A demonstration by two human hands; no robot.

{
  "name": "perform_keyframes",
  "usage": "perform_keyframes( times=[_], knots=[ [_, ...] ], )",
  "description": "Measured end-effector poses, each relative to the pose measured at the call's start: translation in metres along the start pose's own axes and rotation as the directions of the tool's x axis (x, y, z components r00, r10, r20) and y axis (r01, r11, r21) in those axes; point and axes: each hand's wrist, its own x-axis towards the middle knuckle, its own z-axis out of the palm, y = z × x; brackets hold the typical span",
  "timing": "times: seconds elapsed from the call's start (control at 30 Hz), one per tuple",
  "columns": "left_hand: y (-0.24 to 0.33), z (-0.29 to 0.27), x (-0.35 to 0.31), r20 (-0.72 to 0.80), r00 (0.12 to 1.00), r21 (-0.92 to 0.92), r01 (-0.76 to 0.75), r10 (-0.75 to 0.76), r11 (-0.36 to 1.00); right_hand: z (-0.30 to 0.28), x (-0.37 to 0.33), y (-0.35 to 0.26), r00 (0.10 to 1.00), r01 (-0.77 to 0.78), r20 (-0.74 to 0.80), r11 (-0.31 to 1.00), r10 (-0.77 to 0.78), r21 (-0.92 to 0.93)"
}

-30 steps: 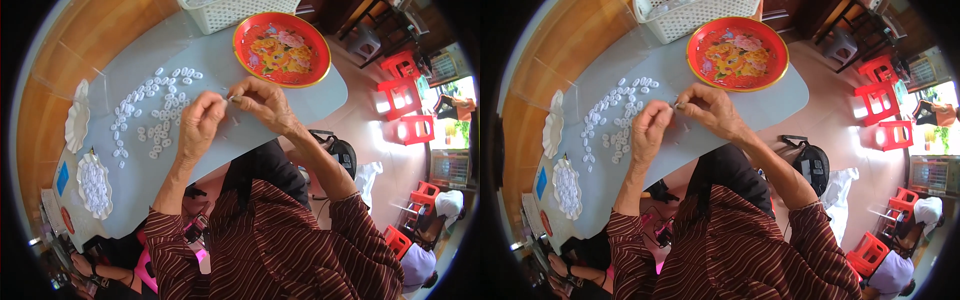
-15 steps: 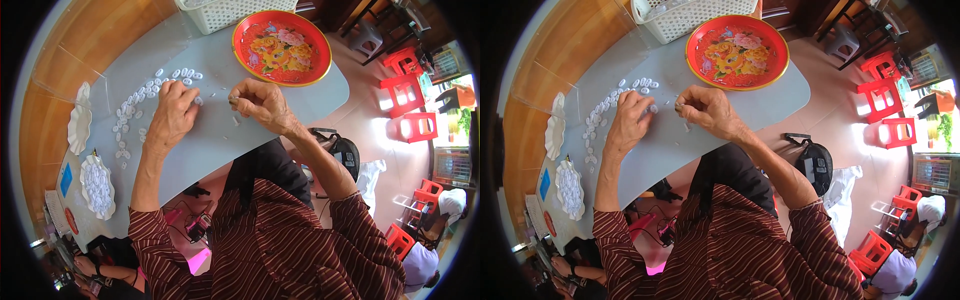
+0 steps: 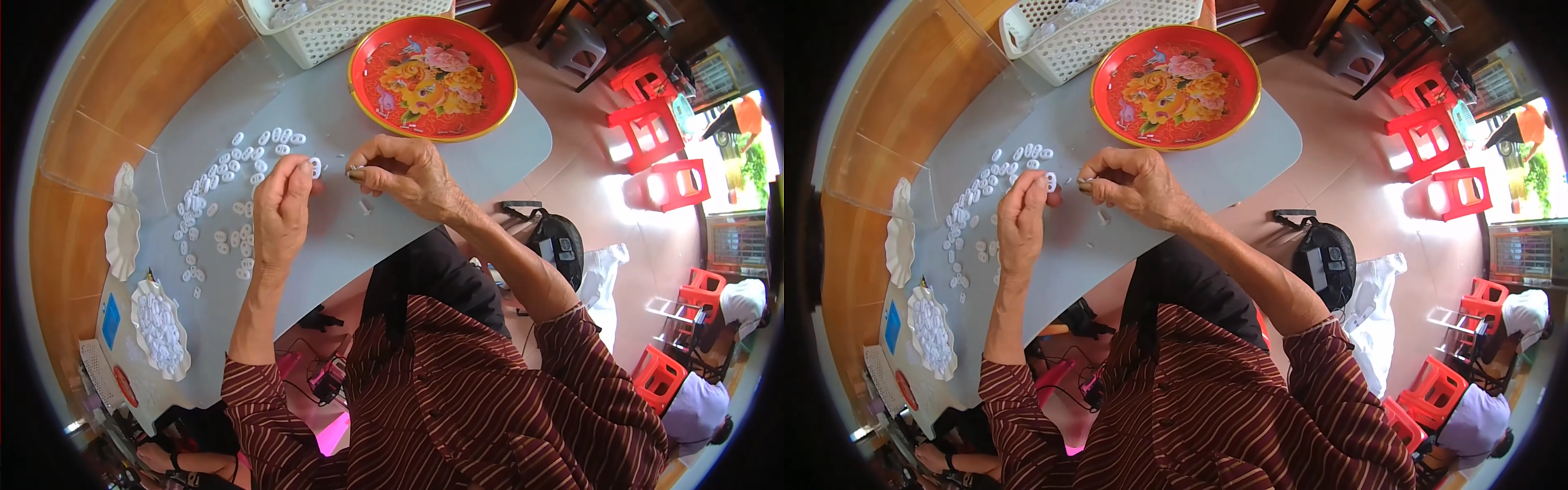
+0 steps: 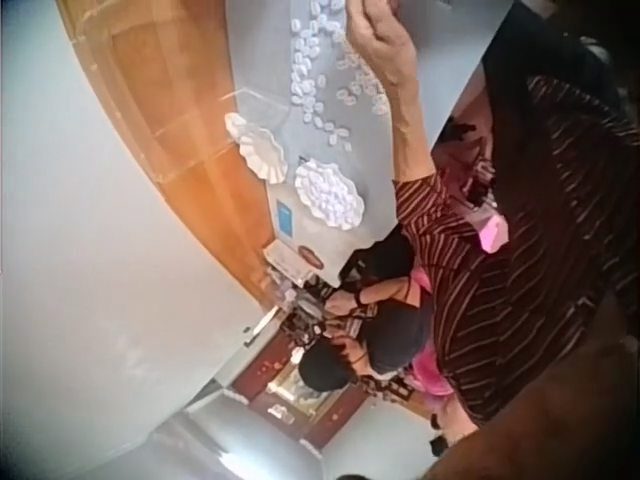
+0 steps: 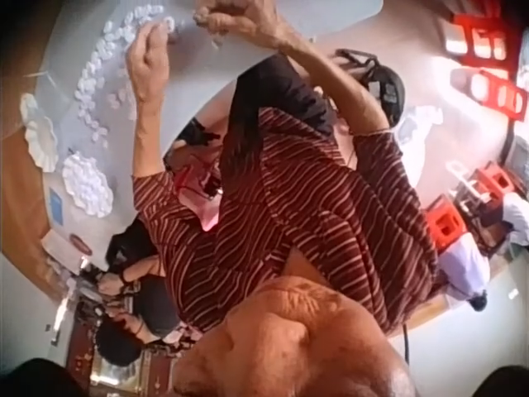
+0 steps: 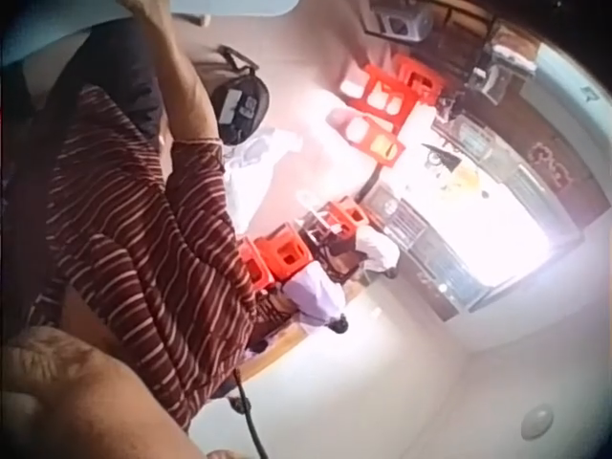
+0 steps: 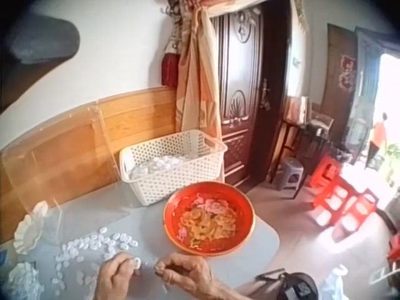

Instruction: Manually assembling small white plastic components at a workshop table.

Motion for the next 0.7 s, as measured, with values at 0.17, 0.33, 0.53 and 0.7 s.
perform_keyframes(
  times=[0.17,0.33,0.53,0.7],
  knots=[
    [-0.003,0.009,0.002,0.088,0.996,-0.273,0.056,-0.033,0.960,0.000,0.000,0.003,0.998,0.038,0.045,0.992,-0.044,0.124],
    [0.009,0.009,0.004,0.168,0.986,-0.156,0.037,-0.011,0.987,-0.002,0.001,0.005,0.996,0.068,0.043,0.990,-0.074,0.123],
    [0.012,0.007,0.007,0.203,0.977,-0.007,-0.062,0.062,0.998,0.001,0.000,0.004,0.996,0.089,-0.012,0.988,-0.088,0.126],
    [0.011,0.004,0.013,0.291,0.942,0.085,-0.197,0.164,0.977,0.001,-0.001,-0.001,0.996,0.083,0.022,0.996,-0.083,0.036]
  ],
)
